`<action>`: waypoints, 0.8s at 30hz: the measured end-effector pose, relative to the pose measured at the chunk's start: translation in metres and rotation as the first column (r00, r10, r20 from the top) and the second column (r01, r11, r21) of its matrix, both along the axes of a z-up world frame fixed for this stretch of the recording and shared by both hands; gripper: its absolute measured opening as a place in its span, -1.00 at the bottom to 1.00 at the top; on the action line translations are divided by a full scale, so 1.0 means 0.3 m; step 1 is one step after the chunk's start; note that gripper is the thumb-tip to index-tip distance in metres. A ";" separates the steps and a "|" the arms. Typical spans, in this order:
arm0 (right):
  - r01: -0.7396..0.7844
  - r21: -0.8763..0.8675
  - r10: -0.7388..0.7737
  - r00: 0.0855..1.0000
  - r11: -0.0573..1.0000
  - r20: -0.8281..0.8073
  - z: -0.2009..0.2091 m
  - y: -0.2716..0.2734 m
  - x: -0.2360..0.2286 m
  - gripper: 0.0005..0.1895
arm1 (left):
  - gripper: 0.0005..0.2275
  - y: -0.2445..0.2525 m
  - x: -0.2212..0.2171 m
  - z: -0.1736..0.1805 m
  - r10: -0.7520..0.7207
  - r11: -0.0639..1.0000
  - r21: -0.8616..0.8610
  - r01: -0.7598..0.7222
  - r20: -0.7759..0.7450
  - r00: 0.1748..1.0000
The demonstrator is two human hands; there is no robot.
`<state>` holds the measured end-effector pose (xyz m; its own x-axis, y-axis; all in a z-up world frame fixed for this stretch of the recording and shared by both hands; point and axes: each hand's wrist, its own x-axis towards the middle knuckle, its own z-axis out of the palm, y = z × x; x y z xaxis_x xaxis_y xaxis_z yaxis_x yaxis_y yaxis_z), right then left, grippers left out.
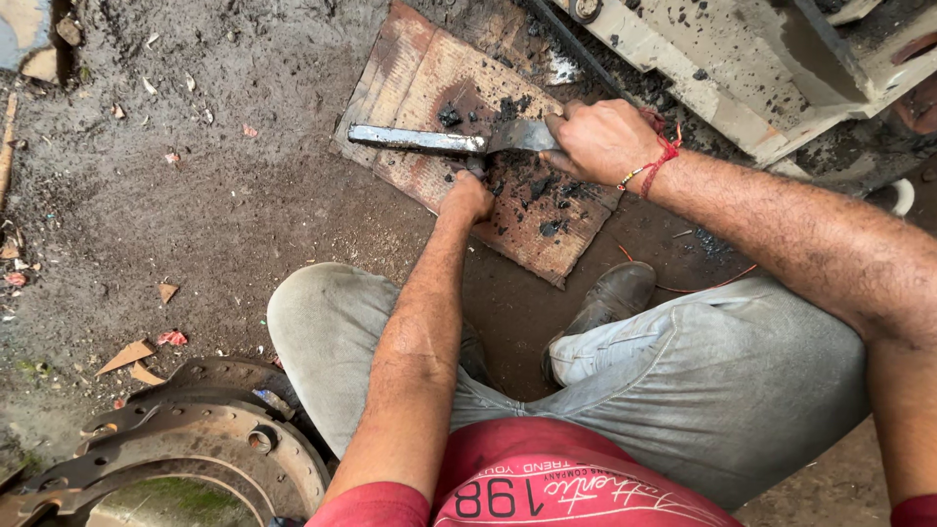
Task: The person scrapes a long metal part with a scraper, then retrieves a smaller metal part from a vehicle chassis and scrapes it on a cardboard sheet. The person uses a cloth to wipe the scraped parts.
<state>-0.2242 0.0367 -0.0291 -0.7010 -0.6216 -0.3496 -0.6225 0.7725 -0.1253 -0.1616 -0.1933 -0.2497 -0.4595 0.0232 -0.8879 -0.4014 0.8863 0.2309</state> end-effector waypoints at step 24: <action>0.050 0.020 -0.052 0.992 0.999 0.119 -0.132 -0.003 0.010 -0.59 | -0.53 -0.019 -0.015 0.049 0.013 1.000 0.000 -0.013 0.013 1.000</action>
